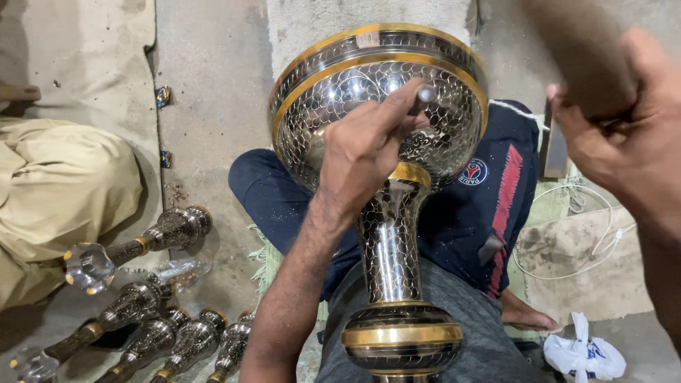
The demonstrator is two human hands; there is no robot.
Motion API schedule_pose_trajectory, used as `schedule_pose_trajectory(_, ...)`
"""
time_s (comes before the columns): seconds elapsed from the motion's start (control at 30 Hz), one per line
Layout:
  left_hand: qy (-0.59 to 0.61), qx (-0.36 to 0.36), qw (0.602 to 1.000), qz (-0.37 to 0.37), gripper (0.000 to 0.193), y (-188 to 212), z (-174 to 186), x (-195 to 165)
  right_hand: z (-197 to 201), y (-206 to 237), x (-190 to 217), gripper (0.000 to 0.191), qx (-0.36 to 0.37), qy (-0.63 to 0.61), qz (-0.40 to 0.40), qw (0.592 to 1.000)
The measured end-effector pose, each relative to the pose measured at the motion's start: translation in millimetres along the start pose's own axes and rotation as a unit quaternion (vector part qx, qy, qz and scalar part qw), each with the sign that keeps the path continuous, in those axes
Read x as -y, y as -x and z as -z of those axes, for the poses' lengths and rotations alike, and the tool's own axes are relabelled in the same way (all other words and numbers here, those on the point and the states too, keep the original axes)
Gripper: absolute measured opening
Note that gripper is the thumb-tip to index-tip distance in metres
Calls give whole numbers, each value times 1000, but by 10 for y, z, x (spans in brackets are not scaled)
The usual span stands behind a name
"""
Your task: The person sits on the floor holding a large decorative metal vase between their legs. They hold a chisel-like punch against the vase's patterned surface with one hand and strike it with a wooden mallet held in the other hand, working repeatedly around the surface to shape or detail the pattern.
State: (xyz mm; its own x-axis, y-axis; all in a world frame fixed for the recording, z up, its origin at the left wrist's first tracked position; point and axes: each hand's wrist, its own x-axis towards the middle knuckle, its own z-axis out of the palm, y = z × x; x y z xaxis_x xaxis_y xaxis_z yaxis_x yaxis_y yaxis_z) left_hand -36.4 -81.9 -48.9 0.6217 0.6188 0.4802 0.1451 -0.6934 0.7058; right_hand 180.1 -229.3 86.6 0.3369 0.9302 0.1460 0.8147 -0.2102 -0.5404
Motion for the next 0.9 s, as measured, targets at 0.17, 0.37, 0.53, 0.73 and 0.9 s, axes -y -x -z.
schedule_pose_trajectory(0.17,-4,6,1000,-6,41,-32,24,-11,-20,-55,86,31,-3,-8,-6,1000)
schedule_pose_trajectory(0.37,20,17,1000,-7,39,-62,79,-26,-45,-40,79,26,1,-3,-4,1000)
schedule_pose_trajectory(0.53,17,25,999,-44,34,-91,106,-11,-17,-16,-2,20,14,149,47,988)
schedule_pose_trajectory(0.73,44,28,998,-45,32,-100,120,-7,-8,37,-51,19,5,162,57,985)
schedule_pose_trajectory(0.9,53,25,995,-76,29,-106,126,11,-16,4,-56,24,0,156,55,986)
